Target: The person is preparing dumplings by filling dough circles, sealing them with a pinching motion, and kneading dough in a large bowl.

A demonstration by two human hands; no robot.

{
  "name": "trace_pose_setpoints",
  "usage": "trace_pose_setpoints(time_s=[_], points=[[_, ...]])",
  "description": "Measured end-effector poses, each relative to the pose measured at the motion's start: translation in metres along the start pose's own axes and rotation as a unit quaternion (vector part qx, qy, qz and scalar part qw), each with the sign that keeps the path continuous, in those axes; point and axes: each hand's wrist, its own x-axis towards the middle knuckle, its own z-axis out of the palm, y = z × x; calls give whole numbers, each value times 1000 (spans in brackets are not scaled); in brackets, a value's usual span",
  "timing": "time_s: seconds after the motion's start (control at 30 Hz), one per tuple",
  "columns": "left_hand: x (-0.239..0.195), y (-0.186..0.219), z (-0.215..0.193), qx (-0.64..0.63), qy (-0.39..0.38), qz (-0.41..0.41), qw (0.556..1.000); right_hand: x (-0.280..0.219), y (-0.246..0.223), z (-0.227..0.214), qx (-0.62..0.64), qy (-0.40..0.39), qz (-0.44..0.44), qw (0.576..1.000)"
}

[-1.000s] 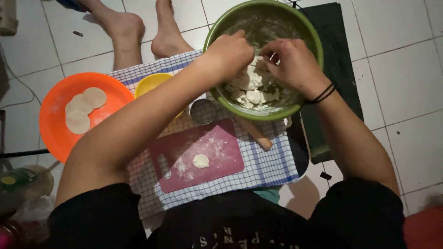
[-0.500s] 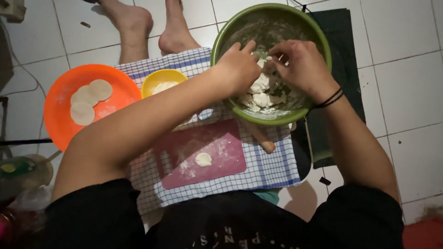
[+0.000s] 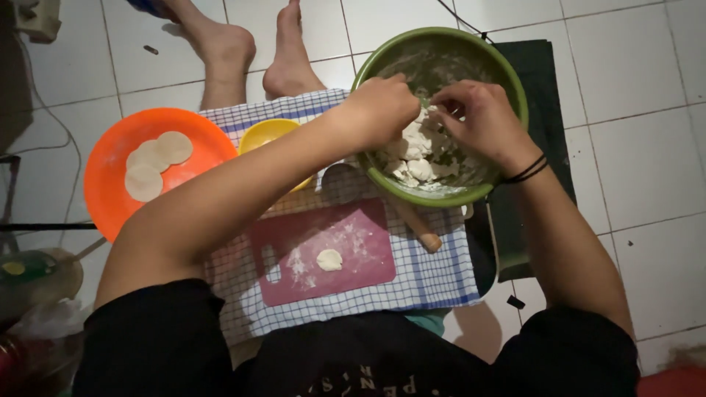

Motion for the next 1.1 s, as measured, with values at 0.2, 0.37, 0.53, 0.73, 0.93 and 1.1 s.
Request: trace_pose_setpoints(time_s=[0.2,0.37,0.53,0.73,0.93,1.1], points=[[4,2,21,22,42,-18,999,-2,-2,1,9,-6,3,1000],[-5,15,-14,0,-138,-40,990,-1,2,1,3,-5,0,1000],[-15,12,-22,-5,-44,-23,999,-9,3,-3,-1,26,-23,999],[-67,39,-46,-31,237,-70,969,-29,-30,-22,69,39,15,997],[-155,83,-60,-188,346,-81,915,-59,-87,-19,193,18,-56,979],[-230,106,-28,-364,272,-96,886,-100,-153,18,129,4,-153,980]])
